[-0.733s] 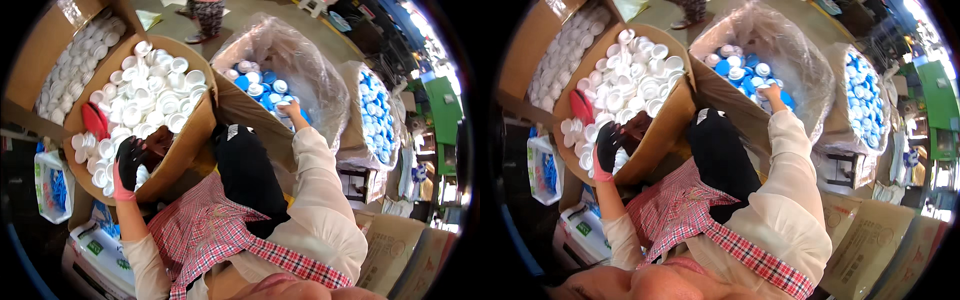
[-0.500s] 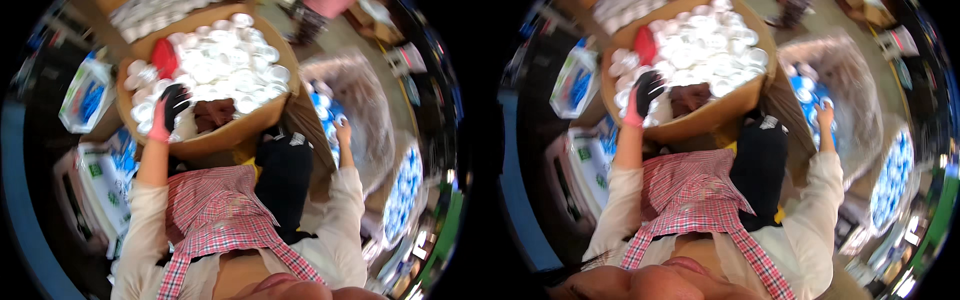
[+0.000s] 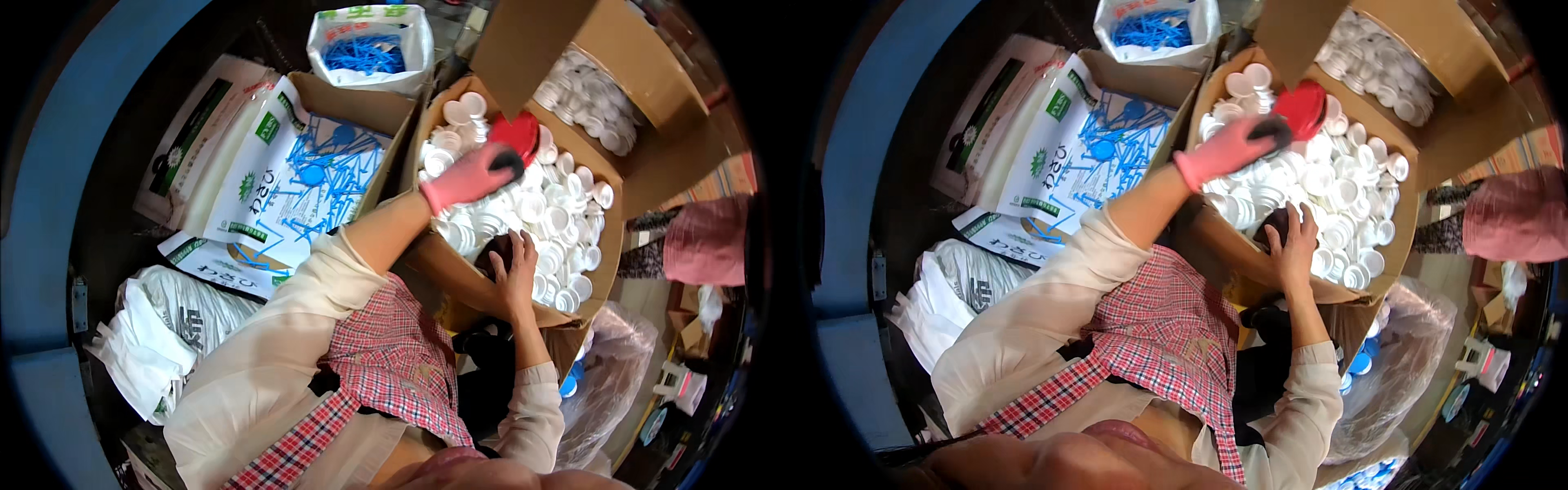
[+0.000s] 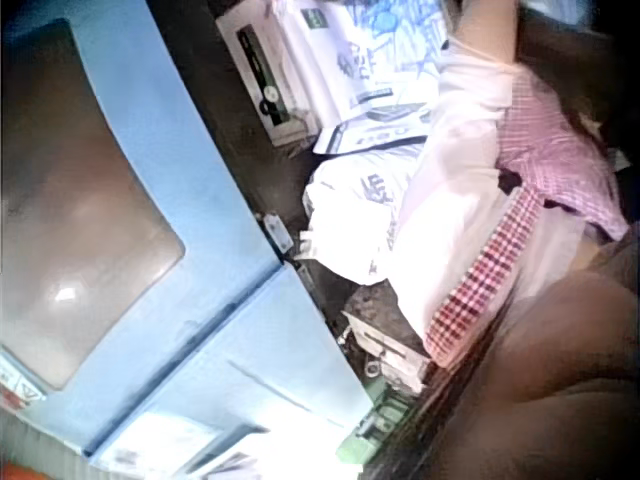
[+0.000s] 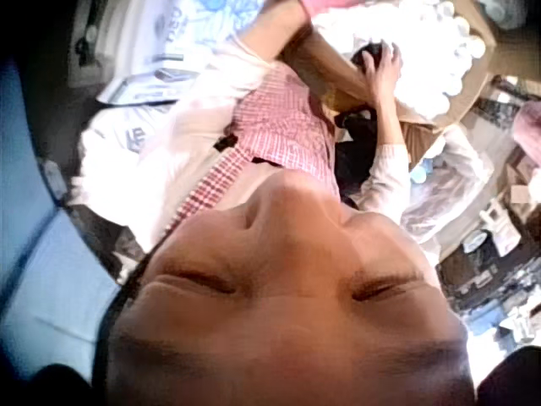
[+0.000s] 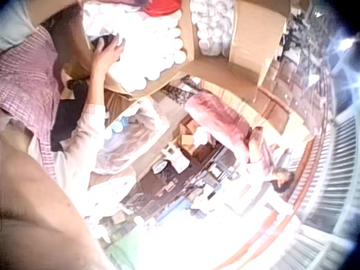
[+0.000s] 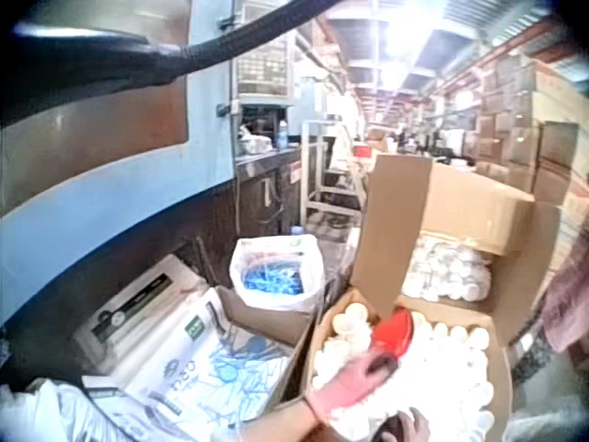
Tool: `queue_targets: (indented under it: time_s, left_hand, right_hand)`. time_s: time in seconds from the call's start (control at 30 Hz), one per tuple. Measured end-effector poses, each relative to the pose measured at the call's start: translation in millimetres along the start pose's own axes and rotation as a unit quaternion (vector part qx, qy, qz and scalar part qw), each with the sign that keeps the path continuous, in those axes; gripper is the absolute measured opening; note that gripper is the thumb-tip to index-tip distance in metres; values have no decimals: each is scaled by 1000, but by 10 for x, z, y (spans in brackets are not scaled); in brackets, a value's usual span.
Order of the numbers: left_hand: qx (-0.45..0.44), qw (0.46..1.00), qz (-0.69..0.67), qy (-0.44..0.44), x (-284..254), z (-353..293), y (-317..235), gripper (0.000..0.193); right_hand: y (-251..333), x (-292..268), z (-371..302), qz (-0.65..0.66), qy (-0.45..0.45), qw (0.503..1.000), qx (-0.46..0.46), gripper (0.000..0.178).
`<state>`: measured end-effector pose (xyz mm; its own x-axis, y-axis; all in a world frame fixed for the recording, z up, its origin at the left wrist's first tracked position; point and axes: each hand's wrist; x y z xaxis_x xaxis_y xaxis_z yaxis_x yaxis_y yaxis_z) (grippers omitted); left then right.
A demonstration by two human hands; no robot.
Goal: The person repeatedly picks white plastic containers and blue lids from boxes, wipes the containers with a cloth, and screws the lids on. The person then places the assembled containers into a nearby box. The process is repeated continuously throughout the clip.
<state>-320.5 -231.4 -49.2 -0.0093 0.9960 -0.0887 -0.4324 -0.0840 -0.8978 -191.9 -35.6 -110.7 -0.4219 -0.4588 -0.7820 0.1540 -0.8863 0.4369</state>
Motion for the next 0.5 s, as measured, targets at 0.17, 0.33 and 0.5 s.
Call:
queue_targets:
  time_s: [0.17, 0.33, 0.5]
  left_hand:
    - [-61, 975, 83, -196, -1748, 571, 1148, 34]
    - [-319, 839, 439, -37, -3027, -378, 3229, 78]
    - [-418, 688, 592, 38, -3058, -783, 3850, 95]
  right_hand:
    - [-78, 272, -91, -7, -11, 999, 41, 42]
    - [11, 299, -41, -21, 28, 999, 16, 37]
    - [89, 280, -21, -35, 37, 998, 41, 29]
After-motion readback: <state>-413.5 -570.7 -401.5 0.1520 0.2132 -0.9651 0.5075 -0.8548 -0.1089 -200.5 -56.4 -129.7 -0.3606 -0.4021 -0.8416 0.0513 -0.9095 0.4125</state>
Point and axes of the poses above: each hand's wrist, its own z-axis towards the middle knuckle, its own x-axis out of the palm, y = z × x, and after that the axes turned 14 degrees about -y, right-handed
